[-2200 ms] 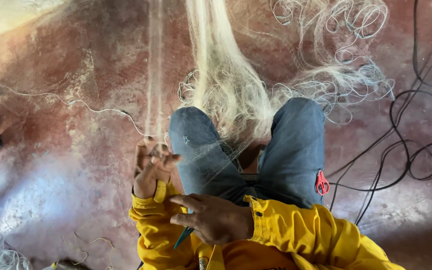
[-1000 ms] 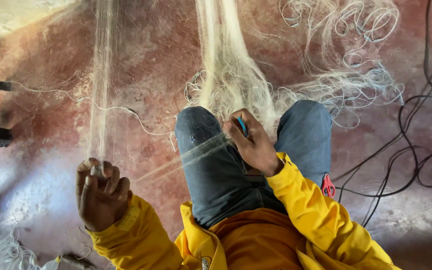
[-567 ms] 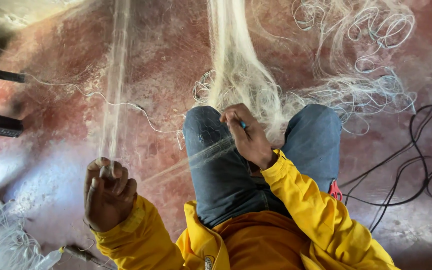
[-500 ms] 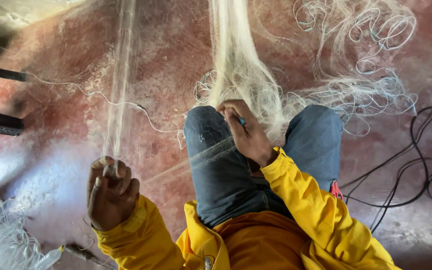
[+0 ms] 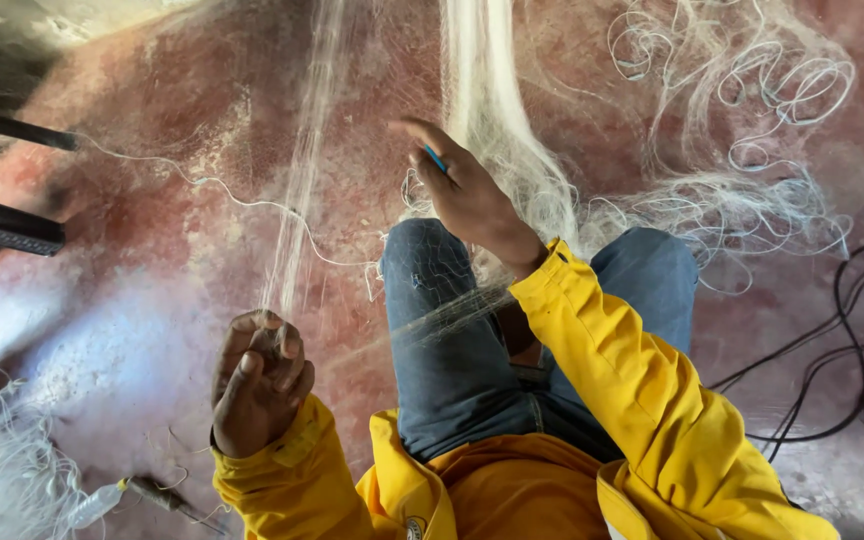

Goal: The person repairs a fishing net using a netting needle and scissors.

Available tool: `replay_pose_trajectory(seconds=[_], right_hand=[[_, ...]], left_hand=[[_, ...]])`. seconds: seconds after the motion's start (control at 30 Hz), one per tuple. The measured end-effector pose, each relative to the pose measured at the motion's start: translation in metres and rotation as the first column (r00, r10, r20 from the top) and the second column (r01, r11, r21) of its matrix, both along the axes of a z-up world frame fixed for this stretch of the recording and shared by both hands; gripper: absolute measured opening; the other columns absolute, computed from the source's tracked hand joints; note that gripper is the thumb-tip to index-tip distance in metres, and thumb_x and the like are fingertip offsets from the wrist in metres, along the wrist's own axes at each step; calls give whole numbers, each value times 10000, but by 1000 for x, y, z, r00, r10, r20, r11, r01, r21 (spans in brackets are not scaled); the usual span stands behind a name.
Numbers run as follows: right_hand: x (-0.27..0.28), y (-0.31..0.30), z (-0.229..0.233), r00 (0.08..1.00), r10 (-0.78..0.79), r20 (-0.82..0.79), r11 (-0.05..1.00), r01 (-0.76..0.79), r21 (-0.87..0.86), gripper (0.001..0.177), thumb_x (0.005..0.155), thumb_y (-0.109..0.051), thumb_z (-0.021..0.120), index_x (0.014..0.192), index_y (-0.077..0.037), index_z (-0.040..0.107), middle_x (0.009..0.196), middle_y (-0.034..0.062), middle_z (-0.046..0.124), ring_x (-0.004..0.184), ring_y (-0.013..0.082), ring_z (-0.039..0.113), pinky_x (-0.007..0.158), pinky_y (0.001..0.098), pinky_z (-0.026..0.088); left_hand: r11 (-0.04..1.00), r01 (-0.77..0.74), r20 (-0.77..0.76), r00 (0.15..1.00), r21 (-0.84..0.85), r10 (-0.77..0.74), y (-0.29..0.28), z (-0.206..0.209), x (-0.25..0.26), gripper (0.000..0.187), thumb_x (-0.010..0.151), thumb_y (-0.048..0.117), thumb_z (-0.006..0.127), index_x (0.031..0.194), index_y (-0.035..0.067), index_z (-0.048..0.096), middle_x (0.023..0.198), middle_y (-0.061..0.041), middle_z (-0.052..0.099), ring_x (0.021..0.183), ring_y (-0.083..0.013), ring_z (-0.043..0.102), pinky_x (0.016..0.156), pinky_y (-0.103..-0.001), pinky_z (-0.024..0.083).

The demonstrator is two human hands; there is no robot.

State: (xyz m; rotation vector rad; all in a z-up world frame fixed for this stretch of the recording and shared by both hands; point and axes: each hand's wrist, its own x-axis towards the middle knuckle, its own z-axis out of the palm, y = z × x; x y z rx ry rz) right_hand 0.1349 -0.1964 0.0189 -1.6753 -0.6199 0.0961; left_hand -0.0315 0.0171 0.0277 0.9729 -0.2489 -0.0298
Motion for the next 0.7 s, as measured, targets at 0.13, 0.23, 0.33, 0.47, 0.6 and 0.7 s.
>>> replay_pose_trajectory(seconds=[0.13,0.23,0.33,0.47,0.6,0.7], right_hand=[[-7,-7,-4,996,-25,82,996,18,86,234,909,-262,312,958,-83,456,969,45,510,920,160,495,825,262,370],[-21,-24,2,994,-82,-67,979,93,179,149,915,-217,386,903,-116,496,624,-22,349,587,79,353,545,255,322],[-32,-43,-1,974,-207,-89,965,218,142,138,929,-234,391,879,-139,478,579,-21,330,544,79,295,518,271,305],[-44,-67,9,891,-453,36,884,444,143,60,904,-141,415,937,-112,456,694,20,355,623,103,345,570,270,345],[-45,-89,6,813,-565,142,825,552,118,80,902,-57,386,949,-94,440,998,95,414,715,106,324,632,277,346],[-44,-101,-6,804,-584,110,812,578,84,88,888,-58,390,932,-102,453,758,27,377,649,72,268,561,236,295]], left_hand=[[991,-121,-109,987,-58,114,9,-9,4,259,870,165,455,1067,6,402,829,-93,477,517,-72,343,406,-173,291],[995,-98,-62,993,16,98,27,-33,17,276,892,157,307,1138,34,338,847,-120,453,577,-95,371,452,-205,361],[991,-126,-120,984,51,132,28,-50,41,262,900,153,318,1133,56,389,878,-138,487,621,-134,422,521,-259,394],[955,-276,-270,917,106,295,10,-71,90,130,882,138,439,1006,109,465,840,-100,556,670,-137,536,579,-254,442],[874,-438,-338,807,209,485,-6,-112,153,117,828,64,560,858,147,483,715,-109,575,587,-172,587,507,-247,493],[845,-396,-241,836,360,494,-12,-130,190,81,836,91,565,780,83,507,688,-113,571,556,-152,562,471,-240,472]])
